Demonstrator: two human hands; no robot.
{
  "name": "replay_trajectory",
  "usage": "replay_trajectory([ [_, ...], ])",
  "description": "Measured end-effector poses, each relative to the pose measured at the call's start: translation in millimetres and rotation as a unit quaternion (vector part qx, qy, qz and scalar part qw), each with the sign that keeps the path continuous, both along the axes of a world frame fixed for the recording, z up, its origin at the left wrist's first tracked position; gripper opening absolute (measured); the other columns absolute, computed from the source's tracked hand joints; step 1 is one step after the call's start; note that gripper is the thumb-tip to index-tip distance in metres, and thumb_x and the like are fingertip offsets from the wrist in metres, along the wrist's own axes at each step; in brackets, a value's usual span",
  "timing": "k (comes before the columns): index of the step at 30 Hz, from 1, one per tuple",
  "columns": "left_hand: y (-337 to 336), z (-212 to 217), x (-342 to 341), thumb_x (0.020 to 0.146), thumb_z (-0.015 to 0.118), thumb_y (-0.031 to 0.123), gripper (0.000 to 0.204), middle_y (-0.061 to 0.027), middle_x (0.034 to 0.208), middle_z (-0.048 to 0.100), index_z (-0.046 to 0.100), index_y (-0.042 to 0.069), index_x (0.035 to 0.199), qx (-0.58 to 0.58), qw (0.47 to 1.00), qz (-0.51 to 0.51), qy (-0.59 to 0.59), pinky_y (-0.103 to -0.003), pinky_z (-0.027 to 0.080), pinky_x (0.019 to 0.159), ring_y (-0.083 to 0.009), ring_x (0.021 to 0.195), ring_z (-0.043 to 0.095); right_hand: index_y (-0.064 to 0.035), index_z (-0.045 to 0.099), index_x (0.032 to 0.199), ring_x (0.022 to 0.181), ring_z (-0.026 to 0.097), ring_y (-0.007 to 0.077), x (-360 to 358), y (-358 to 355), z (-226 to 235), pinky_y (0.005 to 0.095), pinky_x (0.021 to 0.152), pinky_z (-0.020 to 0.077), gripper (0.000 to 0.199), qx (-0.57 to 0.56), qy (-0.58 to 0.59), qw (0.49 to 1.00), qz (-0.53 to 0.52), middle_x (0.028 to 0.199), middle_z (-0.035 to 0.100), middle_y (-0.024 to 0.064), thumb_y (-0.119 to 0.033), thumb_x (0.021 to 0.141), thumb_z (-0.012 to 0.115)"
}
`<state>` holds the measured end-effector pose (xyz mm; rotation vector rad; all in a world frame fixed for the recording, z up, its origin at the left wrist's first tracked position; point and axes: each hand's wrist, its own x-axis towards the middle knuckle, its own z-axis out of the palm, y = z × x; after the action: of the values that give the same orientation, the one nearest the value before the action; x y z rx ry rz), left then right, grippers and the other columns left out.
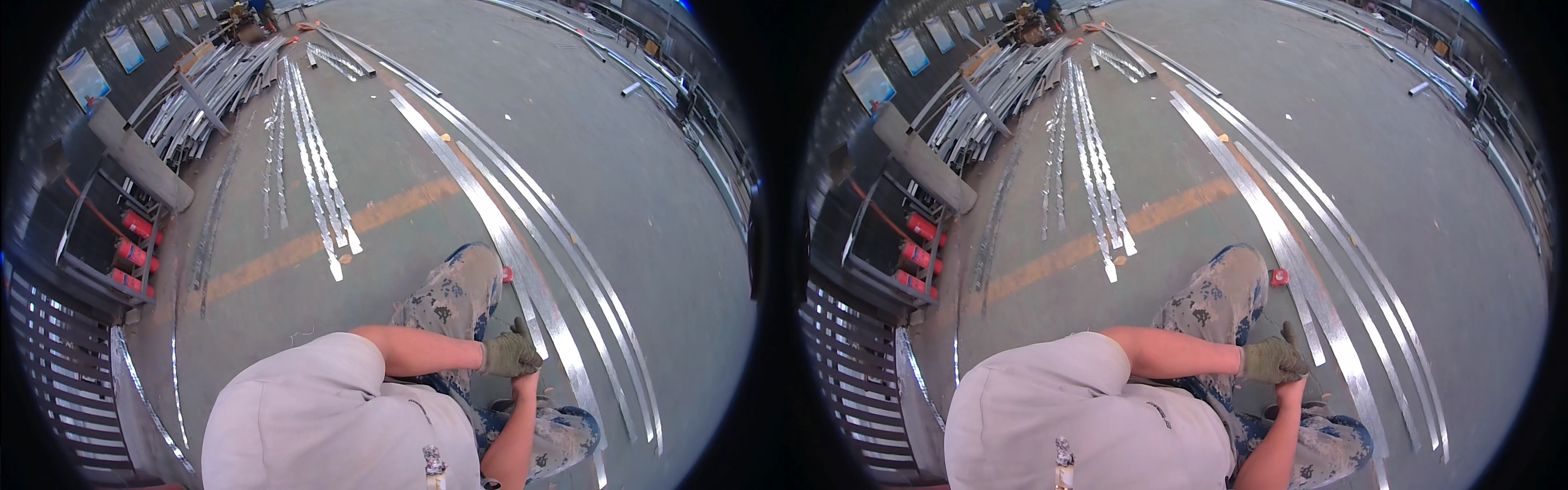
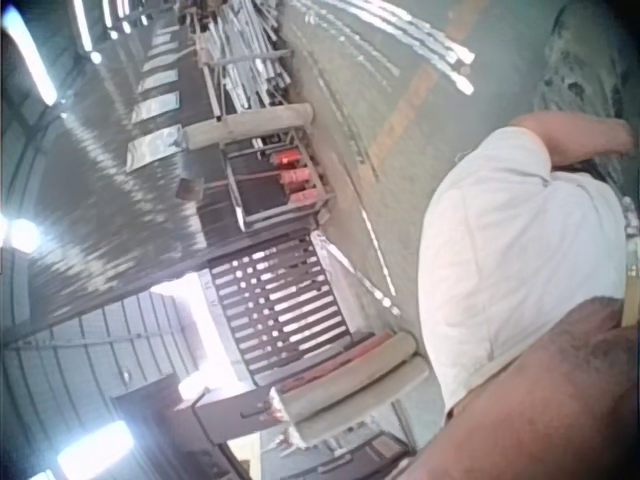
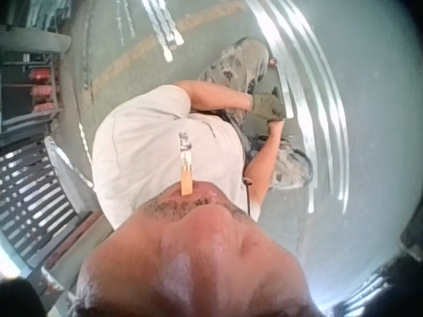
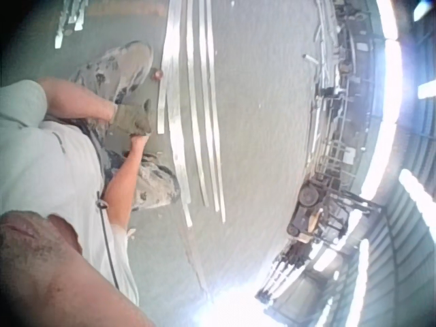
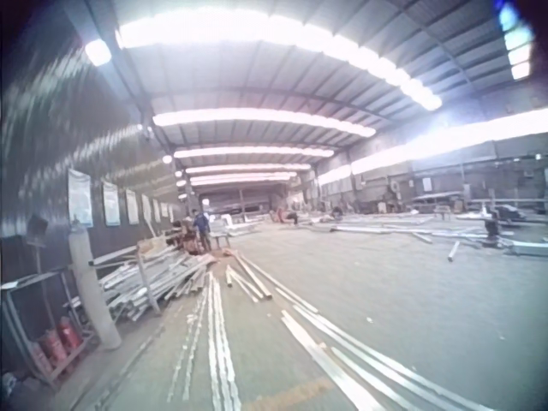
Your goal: The person measures and marks metal strips with a tape measure and marker, then uses tin snips to cut the strips into smaller pieces. The person handles the strips one at a time, cutting them while seated on the floor.
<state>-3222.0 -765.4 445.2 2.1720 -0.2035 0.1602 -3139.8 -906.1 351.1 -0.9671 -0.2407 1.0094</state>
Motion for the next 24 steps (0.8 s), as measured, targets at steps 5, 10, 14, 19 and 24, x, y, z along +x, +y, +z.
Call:
replay_trajectory([
  [5, -24, -7, 0, 0.094, 0.074, 0.027, 0.031, -0.0141, 0.113, 0.075, 0.075, 0.011, 0.121, -0.15, 0.988, -0.015, 0.024, -0.038, 0.055, 0.092, -0.0297, 0.106, 0.071, -0.0105, 0.032, 0.16, 0.152, 0.033, 0.0343, 31, 47, 69, 0.0531, 0.123, 0.0274, 0.084, 0.0, 0.16, 0.978, -0.13, 0.163, 0.036, 0.0156, -0.059, 0.098, 0.061],
  [10, -37, 25, -9, 0.095, 0.077, 0.031, 0.035, -0.0111, 0.116, 0.076, 0.075, 0.011, 0.123, -0.194, 0.972, -0.016, 0.13, -0.035, 0.055, 0.094, -0.0224, 0.108, 0.072, -0.0099, 0.038, 0.157, 0.151, 0.035, 0.0336, 47, 44, 75, 0.0533, 0.124, 0.0261, 0.078, 0.053, 0.212, 0.971, -0.097, 0.16, 0.042, 0.0145, -0.058, 0.099, 0.06],
  [14, -36, 51, -12, 0.094, 0.077, 0.03, 0.033, -0.0109, 0.115, 0.077, 0.076, 0.011, 0.121, -0.193, 0.965, -0.075, 0.162, -0.034, 0.054, 0.094, -0.022, 0.106, 0.072, -0.0083, 0.03, 0.161, 0.152, 0.032, 0.0342, 36, 35, 84, 0.0542, 0.124, 0.0245, 0.081, 0.072, 0.165, 0.976, -0.122, 0.163, 0.036, 0.0148, -0.058, 0.101, 0.056],
  [19, -51, 68, -23, 0.093, 0.077, 0.027, 0.033, -0.0126, 0.115, 0.076, 0.075, 0.007, 0.12, -0.209, 0.943, -0.146, 0.212, -0.034, 0.052, 0.097, -0.0216, 0.107, 0.071, -0.0096, 0.02, 0.165, 0.155, 0.026, 0.0366, 12, 10, 105, 0.0566, 0.124, 0.0225, 0.085, -0.007, 0.115, 0.966, -0.23, 0.167, 0.029, 0.0132, -0.059, 0.104, 0.053],
  [24, -57, 63, -21, 0.094, 0.076, 0.024, 0.034, -0.0148, 0.116, 0.076, 0.074, 0.003, 0.121, -0.198, 0.947, -0.175, 0.186, -0.034, 0.052, 0.098, -0.0217, 0.11, 0.07, -0.0137, 0.037, 0.16, 0.154, 0.029, 0.0305, 21, -8, 74, 0.0536, 0.123, 0.0255, 0.07, 0.068, 0.091, 0.974, -0.195, 0.165, 0.037, 0.0102, -0.051, 0.104, 0.057],
])
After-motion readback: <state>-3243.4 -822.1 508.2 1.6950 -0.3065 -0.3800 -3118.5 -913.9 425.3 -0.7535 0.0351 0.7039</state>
